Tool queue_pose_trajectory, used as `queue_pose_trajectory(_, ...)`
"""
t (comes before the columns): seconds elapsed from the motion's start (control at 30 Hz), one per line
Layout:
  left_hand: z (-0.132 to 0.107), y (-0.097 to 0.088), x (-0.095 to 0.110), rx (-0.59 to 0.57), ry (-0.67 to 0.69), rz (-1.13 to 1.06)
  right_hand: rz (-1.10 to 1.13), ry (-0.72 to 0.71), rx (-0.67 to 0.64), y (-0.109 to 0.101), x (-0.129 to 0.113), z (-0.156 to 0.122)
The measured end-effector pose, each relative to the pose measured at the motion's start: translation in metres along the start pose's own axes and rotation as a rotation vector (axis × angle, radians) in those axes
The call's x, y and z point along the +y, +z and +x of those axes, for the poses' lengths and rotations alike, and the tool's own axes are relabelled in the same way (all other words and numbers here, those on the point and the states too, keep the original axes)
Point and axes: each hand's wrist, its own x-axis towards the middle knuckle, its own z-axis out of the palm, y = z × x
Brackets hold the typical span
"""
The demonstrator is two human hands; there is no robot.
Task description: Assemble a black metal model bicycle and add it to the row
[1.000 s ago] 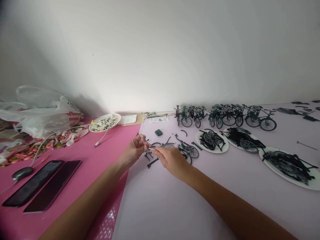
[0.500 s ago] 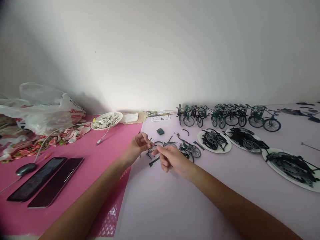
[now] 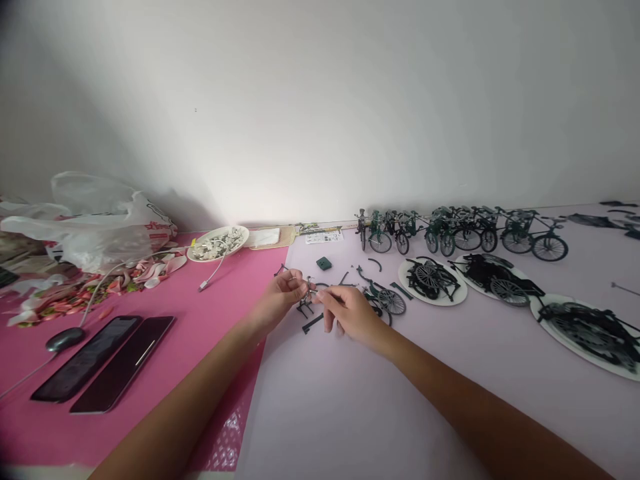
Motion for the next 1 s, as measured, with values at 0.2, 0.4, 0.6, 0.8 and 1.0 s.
queue_pose_trajectory(0.2,-0.002,0.002,0.003,0.007,-0.062,-0.008,-0.287,-0.21,0.068,-0.004,0.007,0.001)
queue_pose_trajectory(0.4,-0.002,0.004,0.003,0.002,-0.089,-0.059,-0.711,-0.638,0.182,-0.015,0.023,0.007)
queue_pose_trajectory(0.6,0.0,0.002,-0.002,-0.009,-0.011,-0.065,-0.818,-0.684,0.182,-0.016,0.024,0.007)
queue_pose_trajectory(0.8,0.001,0.001,-0.005,-0.019,0.032,-0.031,-0.595,-0.456,0.097,-0.012,0.018,0.003)
queue_pose_trajectory(1.0,-0.001,0.004,-0.003,0.027,0.055,0.011,-0.289,-0.129,-0.046,-0.004,0.0,-0.005)
